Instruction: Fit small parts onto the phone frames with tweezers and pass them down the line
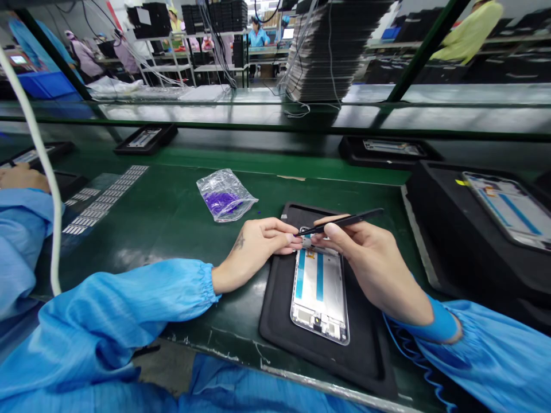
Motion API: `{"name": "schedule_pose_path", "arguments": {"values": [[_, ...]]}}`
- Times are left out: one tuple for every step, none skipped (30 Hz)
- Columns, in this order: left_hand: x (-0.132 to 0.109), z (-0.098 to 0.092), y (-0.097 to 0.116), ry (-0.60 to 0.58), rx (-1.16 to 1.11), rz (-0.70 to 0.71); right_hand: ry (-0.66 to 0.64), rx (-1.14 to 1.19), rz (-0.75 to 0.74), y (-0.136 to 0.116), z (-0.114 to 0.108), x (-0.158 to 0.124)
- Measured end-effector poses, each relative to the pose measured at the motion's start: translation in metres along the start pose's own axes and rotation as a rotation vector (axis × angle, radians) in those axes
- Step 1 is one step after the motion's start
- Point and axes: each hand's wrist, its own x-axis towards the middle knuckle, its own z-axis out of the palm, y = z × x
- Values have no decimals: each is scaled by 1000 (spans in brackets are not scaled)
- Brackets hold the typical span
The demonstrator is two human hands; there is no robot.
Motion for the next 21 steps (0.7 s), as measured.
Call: {"name": "schedule_pose_path", "arguments": {"values": [[0,-1,0,-3,7,1,-4,-16,-5,0,0,0],[1,-1,-1,-6,14,2,-7,-33,-10,0,-1,1],[1,-1,-1,-6,20,0,-9,-48,-15,1,-1,1],[1,-2,-1,-8,24,-2,-11,-57,-19,1,-2,1],[1,-2,-2,-10,25,-4,-13,-57,-19,1,-2,2],[1,-2,-1,-14,23,-6,-17,-45,-14,1,-2,2],[1,-2,-1,-19,17,-10,-21,-23,-4,1,-2,2],[1,-2,-1,-25,12,-15,-22,6,13,1,-2,3],[1,-2,0,-30,6,-22,-23,37,37,0,-1,3],[1,-1,0,-33,4,-31,-25,66,65,0,-1,4],[1,-1,0,-33,4,-41,-25,89,93,0,0,4],[1,-1,1,-33,9,-49,-27,107,117,-1,0,5],[2,-1,1,-34,15,-54,-32,120,135,-1,1,6],[2,-2,0,-36,25,-59,-39,131,148,-2,1,6],[3,-2,0,-39,37,-64,-46,140,155,-2,0,7],[4,-3,0,-43,54,-66,-48,147,153,-2,-1,8],[4,-4,1,-48,81,-57,-44,147,140,-3,-3,10],[3,-4,2,-51,129,-29,-29,142,114,-3,-5,12],[1,-4,5,-67,216,21,-4,127,75,-4,-9,14],[-3,-4,8,-121,348,97,33,99,22,-4,-13,17],[-8,-2,13,-223,523,202,73,53,-33,-4,-18,19]]}}
